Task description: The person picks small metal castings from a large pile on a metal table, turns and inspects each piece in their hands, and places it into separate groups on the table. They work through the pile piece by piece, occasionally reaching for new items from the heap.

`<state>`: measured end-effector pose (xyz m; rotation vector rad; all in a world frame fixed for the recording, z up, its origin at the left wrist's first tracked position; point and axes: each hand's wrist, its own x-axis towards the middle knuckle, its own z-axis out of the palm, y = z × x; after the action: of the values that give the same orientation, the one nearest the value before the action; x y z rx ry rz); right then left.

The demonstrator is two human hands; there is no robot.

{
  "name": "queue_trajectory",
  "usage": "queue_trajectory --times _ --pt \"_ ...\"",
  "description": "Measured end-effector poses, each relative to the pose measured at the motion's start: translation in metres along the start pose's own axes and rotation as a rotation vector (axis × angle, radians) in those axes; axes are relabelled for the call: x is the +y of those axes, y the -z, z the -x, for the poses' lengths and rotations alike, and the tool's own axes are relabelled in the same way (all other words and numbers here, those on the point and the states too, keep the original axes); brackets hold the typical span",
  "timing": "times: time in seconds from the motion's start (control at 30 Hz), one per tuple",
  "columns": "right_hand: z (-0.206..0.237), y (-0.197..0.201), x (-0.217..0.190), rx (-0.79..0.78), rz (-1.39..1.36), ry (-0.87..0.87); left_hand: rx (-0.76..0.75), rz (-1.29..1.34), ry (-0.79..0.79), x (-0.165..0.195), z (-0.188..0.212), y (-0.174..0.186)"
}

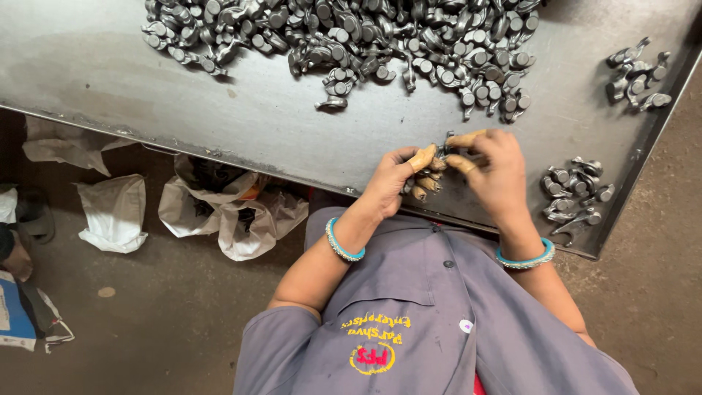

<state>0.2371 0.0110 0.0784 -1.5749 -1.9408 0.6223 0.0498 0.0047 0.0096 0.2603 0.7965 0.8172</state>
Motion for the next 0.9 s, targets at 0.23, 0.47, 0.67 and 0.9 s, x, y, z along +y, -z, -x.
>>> queue_trajectory --times 0.23,0.47,0.67,0.9 --pt "0.006 0.006 0.006 0.088 0.203 0.002 0.038 -0.240 -0.017 0.012 0.012 0.007" --pt "0.007 0.013 0.002 0.107 0.195 -0.037 0.018 -0.448 -0.071 0.018 0.023 -0.006" --pt "0.009 0.004 0.027 0.141 -0.260 -0.249 0.075 -0.467 -0.107 0.020 0.023 -0.017" --pt "0.028 0.018 0.067 -0.035 -1.684 -0.677 -0.002 -0.408 -0.044 0.015 0.017 -0.021"
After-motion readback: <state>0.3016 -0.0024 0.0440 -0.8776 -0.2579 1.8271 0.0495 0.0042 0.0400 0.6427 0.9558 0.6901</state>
